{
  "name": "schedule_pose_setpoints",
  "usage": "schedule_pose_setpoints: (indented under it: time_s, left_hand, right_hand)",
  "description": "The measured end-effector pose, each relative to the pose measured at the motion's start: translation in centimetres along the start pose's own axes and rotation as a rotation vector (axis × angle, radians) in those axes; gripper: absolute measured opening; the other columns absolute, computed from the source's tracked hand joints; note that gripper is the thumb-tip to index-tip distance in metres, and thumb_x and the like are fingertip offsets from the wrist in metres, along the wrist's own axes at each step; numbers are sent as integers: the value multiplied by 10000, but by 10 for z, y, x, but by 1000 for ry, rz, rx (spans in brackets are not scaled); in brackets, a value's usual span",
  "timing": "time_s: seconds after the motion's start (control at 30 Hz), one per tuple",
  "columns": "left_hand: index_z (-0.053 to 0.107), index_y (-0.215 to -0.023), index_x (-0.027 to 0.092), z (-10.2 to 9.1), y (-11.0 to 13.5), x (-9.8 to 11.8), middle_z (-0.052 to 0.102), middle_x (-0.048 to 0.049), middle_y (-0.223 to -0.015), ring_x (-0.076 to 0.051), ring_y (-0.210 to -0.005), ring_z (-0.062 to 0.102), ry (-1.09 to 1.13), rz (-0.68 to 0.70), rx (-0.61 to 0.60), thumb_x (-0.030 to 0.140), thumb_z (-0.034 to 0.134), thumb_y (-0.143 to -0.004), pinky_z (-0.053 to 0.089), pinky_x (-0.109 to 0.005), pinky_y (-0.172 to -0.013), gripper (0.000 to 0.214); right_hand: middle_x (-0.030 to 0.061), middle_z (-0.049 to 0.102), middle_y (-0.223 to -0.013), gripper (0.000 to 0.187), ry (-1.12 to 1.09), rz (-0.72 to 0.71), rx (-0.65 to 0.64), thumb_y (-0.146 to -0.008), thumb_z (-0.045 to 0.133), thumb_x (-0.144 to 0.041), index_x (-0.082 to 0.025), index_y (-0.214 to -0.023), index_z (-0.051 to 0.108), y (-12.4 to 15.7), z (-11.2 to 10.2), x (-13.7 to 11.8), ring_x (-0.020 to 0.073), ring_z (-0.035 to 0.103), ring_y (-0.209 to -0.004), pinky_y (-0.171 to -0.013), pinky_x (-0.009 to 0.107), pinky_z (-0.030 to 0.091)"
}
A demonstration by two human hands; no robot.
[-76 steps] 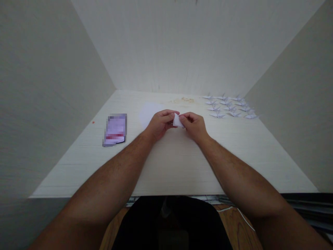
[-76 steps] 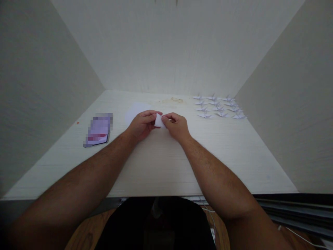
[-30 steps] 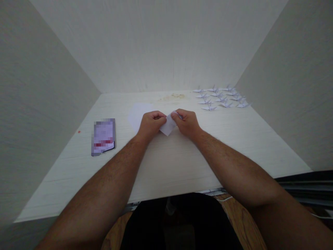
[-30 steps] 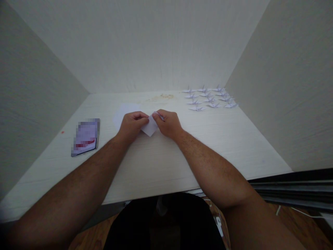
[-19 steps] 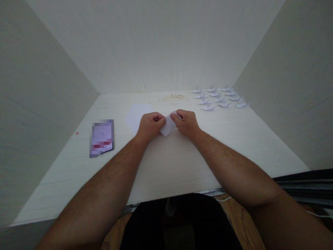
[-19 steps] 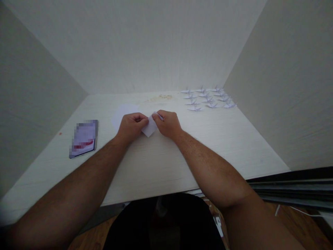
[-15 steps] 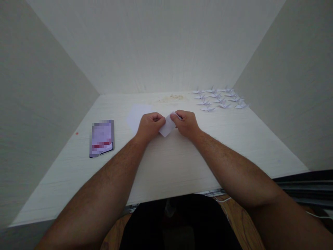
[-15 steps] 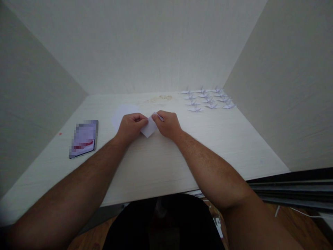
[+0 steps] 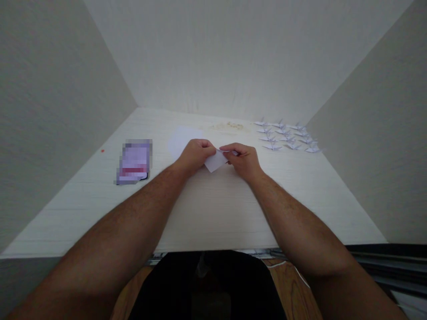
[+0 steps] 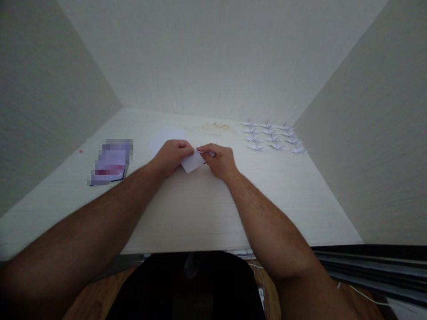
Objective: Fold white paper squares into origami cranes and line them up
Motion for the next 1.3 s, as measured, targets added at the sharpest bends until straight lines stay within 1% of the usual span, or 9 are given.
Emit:
schedule_pose_setpoints:
  time_s: [0.1, 0.23, 0.37, 0.67, 0.83, 0.93, 1.07, 1.3]
  left_hand:
    - [582, -598, 177, 3, 2, 0, 544, 15, -540, -115, -494, 501, 109, -58, -14, 203, 649, -619, 341, -246, -475, 75]
    - [585, -601, 171, 4, 4, 2, 539, 15, -530, -106, -480, 491, 146, -93, -4, 171, 633, -624, 332, -244, -472, 54]
    - [581, -602, 170, 5, 6, 4, 540, 14, -530, -106, -477, 495, 179, -112, -24, 162, 628, -627, 330, -244, -466, 54]
    - [593, -602, 169, 4, 3, 1, 552, 11, -547, -103, -491, 498, 163, -75, -7, 189, 645, -616, 342, -241, -465, 58]
    - [595, -609, 169, 3, 4, 2, 557, 7, -557, -105, -506, 498, 168, -64, 3, 207, 652, -621, 373, -246, -488, 69]
    - [604, -624, 165, 4, 5, 4, 562, 2, -573, -107, -516, 502, 190, -69, -8, 213, 656, -617, 373, -246, -487, 71]
    - [623, -651, 161, 5, 5, 4, 586, -5, -595, -109, -524, 524, 213, -76, -31, 260, 707, -616, 391, -249, -492, 135]
    - [663, -658, 151, 4, 5, 2, 616, -10, -597, -108, -512, 538, 179, -49, -14, 259, 729, -607, 394, -244, -481, 137]
  right_hand:
    - [-20, 695, -647, 140, -46, 20, 13, -757, 686, -225, -234, -837, 800, 0, 0, 0, 105, 601, -550, -531, 243, 493]
    - [-29, 702, -640, 186, -63, 31, 12, -702, 649, -156, -243, -780, 795, 0, 0, 1, 104, 615, -548, -531, 242, 496]
    - [-29, 708, -644, 187, -85, 30, 4, -682, 635, -143, -240, -743, 783, -1, -1, 0, 108, 630, -555, -544, 249, 513]
    - [-22, 707, -627, 195, -34, 11, -13, -666, 607, -140, -222, -723, 774, -1, -2, -3, 114, 647, -568, -556, 247, 514]
    - [-20, 694, -619, 180, -23, 45, -32, -687, 606, -168, -215, -745, 769, 1, -1, -3, 115, 642, -566, -548, 246, 510]
    - [-18, 689, -624, 176, -16, 66, -41, -699, 600, -182, -214, -755, 763, 1, -1, -2, 119, 646, -577, -559, 255, 524]
    - [-12, 693, -641, 176, -4, 58, -38, -698, 600, -177, -212, -758, 762, 1, -1, -3, 124, 653, -595, -579, 264, 543]
    - [-10, 706, -667, 188, -19, 62, -42, -696, 595, -172, -220, -757, 767, 1, -1, -2, 125, 667, -612, -586, 267, 556]
Point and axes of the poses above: each hand's wrist, its own y-axis away from the middle knuckle, its own z-axis out of the palm, x = y × z, the point moved 6 cm from there along -y, towards the middle knuckle
